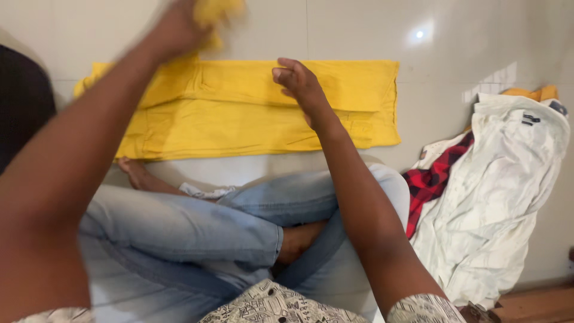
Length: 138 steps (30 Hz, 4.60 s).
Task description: The person folds a yellow shirt by hand and places it into a black bag.
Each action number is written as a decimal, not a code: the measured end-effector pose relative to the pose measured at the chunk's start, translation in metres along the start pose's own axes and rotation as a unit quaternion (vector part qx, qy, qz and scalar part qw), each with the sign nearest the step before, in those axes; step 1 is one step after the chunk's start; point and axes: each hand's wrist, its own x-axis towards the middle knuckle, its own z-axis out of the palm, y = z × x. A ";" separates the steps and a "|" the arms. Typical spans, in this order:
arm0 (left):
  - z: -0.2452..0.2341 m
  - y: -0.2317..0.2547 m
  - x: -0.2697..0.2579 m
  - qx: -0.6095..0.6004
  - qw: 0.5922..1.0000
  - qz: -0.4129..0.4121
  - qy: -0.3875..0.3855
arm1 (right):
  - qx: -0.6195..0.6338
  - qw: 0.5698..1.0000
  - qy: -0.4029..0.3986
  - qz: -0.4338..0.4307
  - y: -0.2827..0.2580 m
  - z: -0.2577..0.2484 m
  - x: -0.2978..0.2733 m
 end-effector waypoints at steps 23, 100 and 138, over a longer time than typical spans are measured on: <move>-0.078 0.098 -0.138 0.095 0.888 -0.374 -0.248 | -0.360 0.927 -0.091 0.059 0.002 -0.018 -0.051; -0.037 0.083 -0.149 0.129 0.866 -0.281 -0.392 | -0.724 0.688 -0.055 0.018 0.040 -0.019 -0.043; -0.084 0.047 -0.151 0.068 0.892 -0.368 -0.253 | -0.597 0.802 0.027 0.016 -0.041 -0.074 -0.082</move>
